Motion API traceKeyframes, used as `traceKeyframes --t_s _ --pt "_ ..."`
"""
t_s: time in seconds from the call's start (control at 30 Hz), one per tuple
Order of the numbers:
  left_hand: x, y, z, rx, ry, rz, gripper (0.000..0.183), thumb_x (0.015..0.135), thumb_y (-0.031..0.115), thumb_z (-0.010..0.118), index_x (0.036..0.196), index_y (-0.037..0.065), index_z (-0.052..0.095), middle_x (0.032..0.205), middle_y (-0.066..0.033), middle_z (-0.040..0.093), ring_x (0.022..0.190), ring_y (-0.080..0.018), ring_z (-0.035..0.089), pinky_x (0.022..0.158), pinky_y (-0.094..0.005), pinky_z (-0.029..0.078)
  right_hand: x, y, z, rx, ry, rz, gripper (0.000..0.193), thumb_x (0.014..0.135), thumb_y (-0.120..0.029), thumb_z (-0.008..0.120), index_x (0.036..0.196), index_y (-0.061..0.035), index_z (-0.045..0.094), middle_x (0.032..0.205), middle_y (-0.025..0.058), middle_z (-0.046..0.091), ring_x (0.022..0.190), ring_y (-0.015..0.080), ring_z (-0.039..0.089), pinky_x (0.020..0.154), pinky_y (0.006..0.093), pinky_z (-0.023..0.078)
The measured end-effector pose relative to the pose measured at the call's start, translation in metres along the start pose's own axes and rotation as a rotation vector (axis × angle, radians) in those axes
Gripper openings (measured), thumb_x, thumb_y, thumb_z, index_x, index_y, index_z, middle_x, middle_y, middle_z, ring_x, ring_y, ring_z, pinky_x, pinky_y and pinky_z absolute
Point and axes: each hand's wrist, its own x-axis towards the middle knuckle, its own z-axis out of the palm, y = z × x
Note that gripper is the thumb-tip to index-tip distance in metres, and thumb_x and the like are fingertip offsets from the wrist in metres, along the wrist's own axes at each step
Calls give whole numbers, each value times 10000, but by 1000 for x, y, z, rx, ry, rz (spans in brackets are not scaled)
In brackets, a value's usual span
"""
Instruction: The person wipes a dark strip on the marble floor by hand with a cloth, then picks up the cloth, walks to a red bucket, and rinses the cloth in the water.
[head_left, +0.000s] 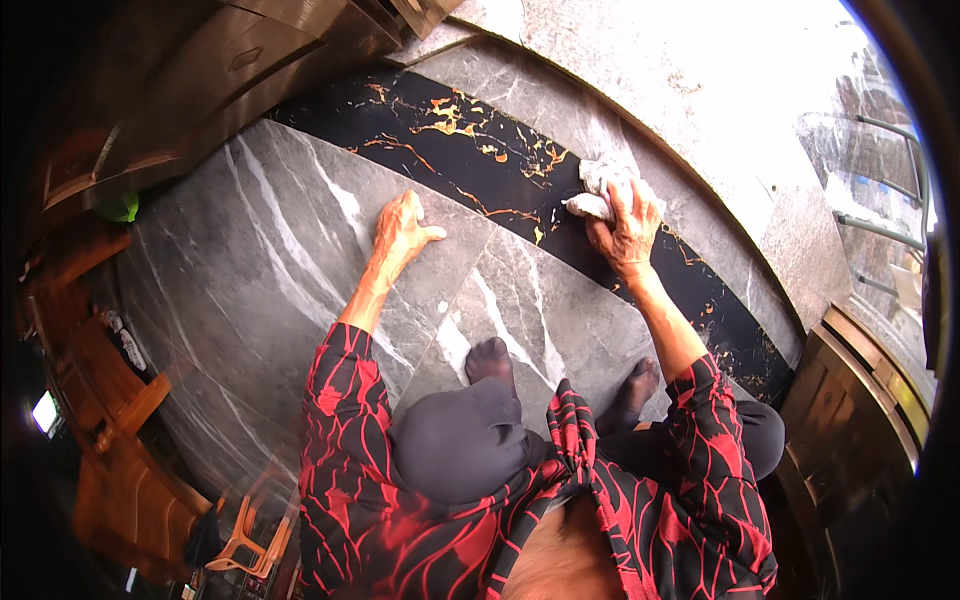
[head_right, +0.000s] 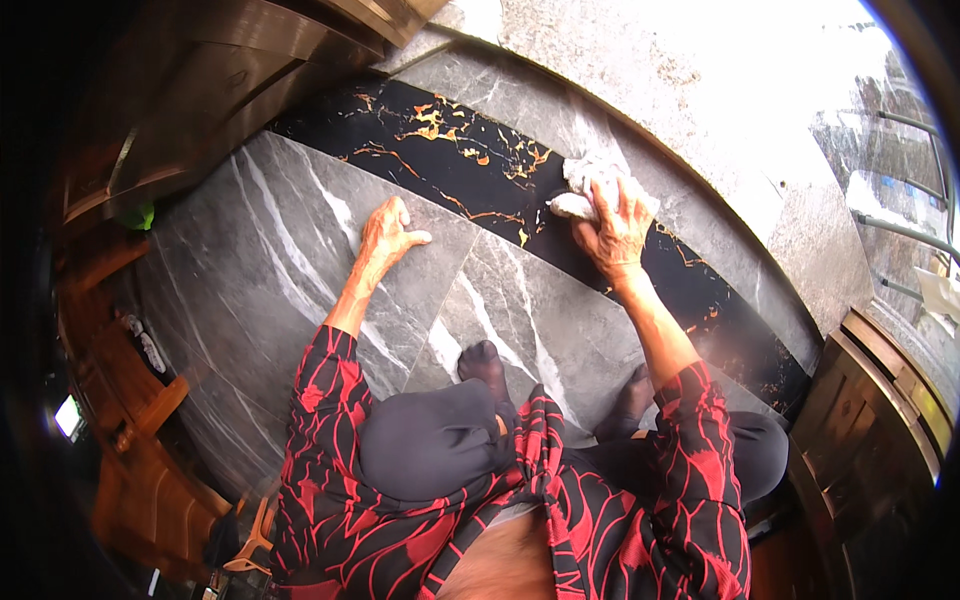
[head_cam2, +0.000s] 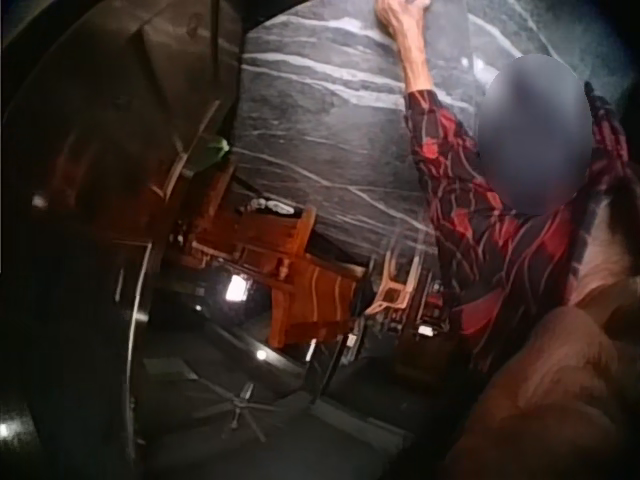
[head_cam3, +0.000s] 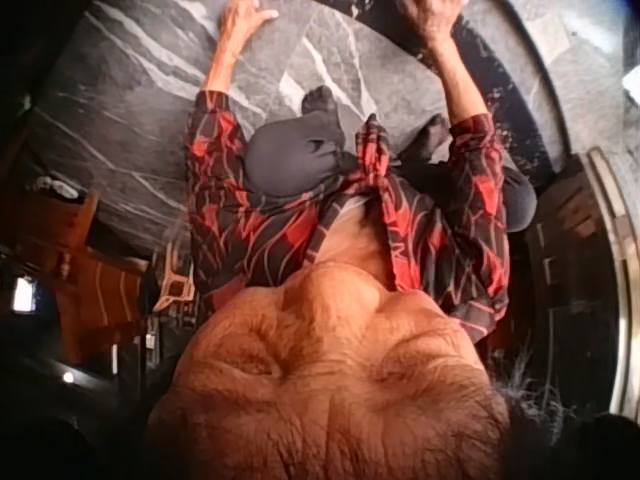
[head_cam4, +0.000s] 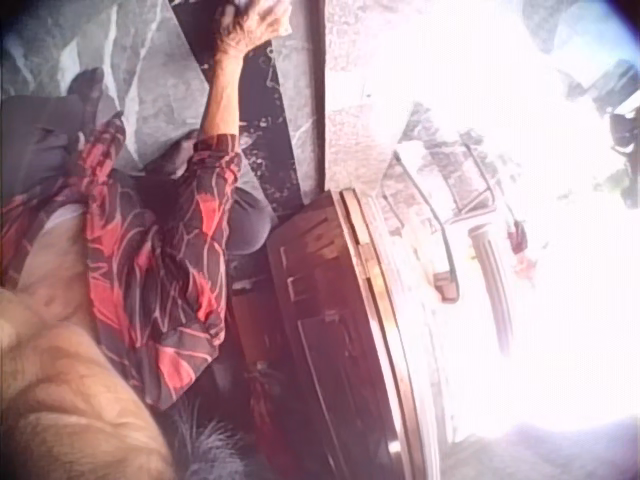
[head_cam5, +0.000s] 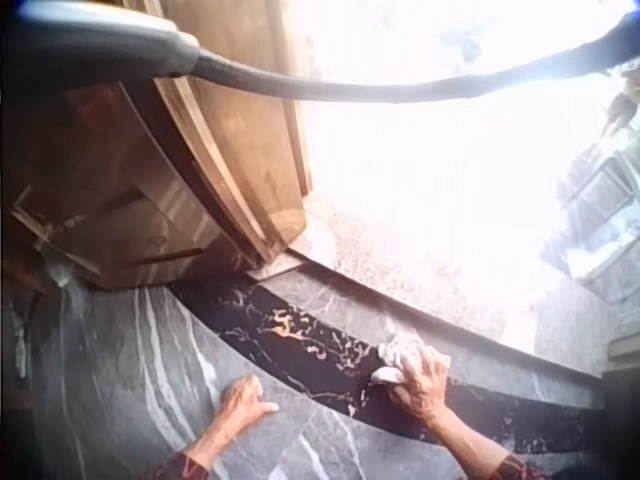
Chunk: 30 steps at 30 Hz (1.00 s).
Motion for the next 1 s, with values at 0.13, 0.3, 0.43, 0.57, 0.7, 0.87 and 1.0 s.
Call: traceKeyframes --t_s 0.13,0.3,0.43,0.57,0.7,0.87,1.0 --pt "2 -3 6 -29 34 73 530 553 212 870 788 59 420 726 -121 528 686 -318 538 640 -405 437 -48 -28 3 -12 -114 15 708 611 -196 733 1285 -166 517 1351 197 410 1221 403 404 997 514 293" --pt "-4 -6 -1 -4 50 58 528 557 218 870 786 57 423 724 -123 532 684 -319 538 640 -406 436 -59 -94 22 133 -288 -245 756 568 -322 789 1269 -201 533 1332 175 432 1235 415 396 973 570 313" --pt "-2 -10 5 -21 75 89 527 548 222 875 770 65 424 703 -112 519 661 -298 528 619 -400 434 -62 -136 32 139 -301 -531 383 790 -258 559 1164 -180 548 1225 108 498 1188 319 450 980 533 359" --pt "-10 -13 -1 -13 105 46 515 546 212 873 758 72 425 689 -87 518 628 -281 513 593 -386 433 -26 -110 44 140 -194 -272 483 688 -230 663 1155 -187 546 1208 119 496 1134 328 466 924 511 380" --pt "-25 7 31 316 349 202 548 652 209 818 1066 41 500 1023 -147 532 950 -313 522 827 -416 432 19 -32 28 -93 28 0 505 624 -210 712 1106 -196 559 1218 122 500 1090 342 489 868 499 392" --pt "-50 46 86 335 232 428 858 772 354 708 1433 19 275 1503 -189 234 1394 -388 202 1104 -558 186 -4 20 -13 -151 100 131 462 670 -212 704 1107 -181 556 1072 109 566 1011 312 541 853 438 404" --pt "-50 74 118 331 258 411 852 803 342 669 1446 -6 232 1536 -190 148 1425 -376 118 1108 -606 114 -20 30 -18 -142 145 130 463 679 -193 692 1115 -167 538 1064 105 569 1006 320 541 838 441 394"
